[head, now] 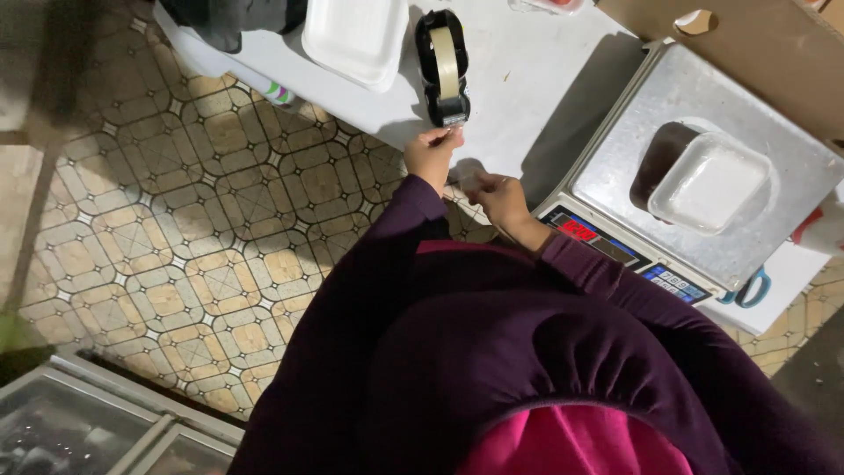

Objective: The person places tomatoes into small trays, weighs them on a scale, and applies tape to secure them before placing them into a larger cardboard box.

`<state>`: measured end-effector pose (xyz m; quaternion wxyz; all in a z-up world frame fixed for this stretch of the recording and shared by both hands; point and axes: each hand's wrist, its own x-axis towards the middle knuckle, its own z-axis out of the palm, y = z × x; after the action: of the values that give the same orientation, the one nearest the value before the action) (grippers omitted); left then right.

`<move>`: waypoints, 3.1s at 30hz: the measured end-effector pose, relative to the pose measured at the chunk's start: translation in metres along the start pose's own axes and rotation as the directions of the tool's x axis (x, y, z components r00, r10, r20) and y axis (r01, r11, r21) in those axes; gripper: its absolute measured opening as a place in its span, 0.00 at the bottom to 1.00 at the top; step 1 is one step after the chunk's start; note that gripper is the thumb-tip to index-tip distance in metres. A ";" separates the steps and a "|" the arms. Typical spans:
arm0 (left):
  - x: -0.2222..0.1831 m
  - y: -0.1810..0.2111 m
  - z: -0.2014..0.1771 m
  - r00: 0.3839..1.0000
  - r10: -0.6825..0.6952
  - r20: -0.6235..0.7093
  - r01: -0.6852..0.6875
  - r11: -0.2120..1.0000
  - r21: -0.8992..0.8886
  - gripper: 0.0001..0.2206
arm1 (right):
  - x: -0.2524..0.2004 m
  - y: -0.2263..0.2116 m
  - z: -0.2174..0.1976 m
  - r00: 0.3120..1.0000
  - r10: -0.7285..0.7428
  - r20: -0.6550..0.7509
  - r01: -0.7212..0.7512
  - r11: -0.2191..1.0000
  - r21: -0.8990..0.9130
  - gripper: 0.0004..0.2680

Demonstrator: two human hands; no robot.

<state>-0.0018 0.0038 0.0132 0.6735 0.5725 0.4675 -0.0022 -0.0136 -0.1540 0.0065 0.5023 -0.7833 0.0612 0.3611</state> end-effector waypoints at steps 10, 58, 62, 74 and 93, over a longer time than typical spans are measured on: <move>-0.104 0.038 0.010 0.873 0.416 0.255 -0.410 0.909 -0.076 0.10 | -0.103 -0.039 -0.082 0.987 -0.161 0.016 0.162 0.985 -0.063 0.16; -0.126 0.047 0.331 0.626 0.276 0.729 -0.750 0.469 0.466 0.10 | -0.128 0.084 -0.275 0.777 -0.146 -0.613 0.006 0.974 -0.225 0.23; -0.115 0.045 0.340 0.712 0.110 0.694 -0.632 0.531 0.564 0.11 | -0.121 0.098 -0.283 0.784 -0.333 -0.524 0.096 0.899 -0.426 0.22; -0.177 0.045 0.258 0.873 -0.084 0.481 -0.001 0.985 0.173 0.35 | -0.154 0.000 -0.292 0.890 -0.200 -0.409 0.282 0.947 0.153 0.21; -0.220 0.117 0.227 0.560 0.654 0.509 -0.593 0.745 -0.305 0.21 | -0.023 0.078 -0.335 0.802 -0.551 0.231 -0.019 0.363 0.932 0.39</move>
<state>0.0796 -0.2485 0.2218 0.7671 0.6362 0.0025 0.0827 0.1030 -0.4761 0.0417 0.8919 -0.2570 -0.0240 0.3713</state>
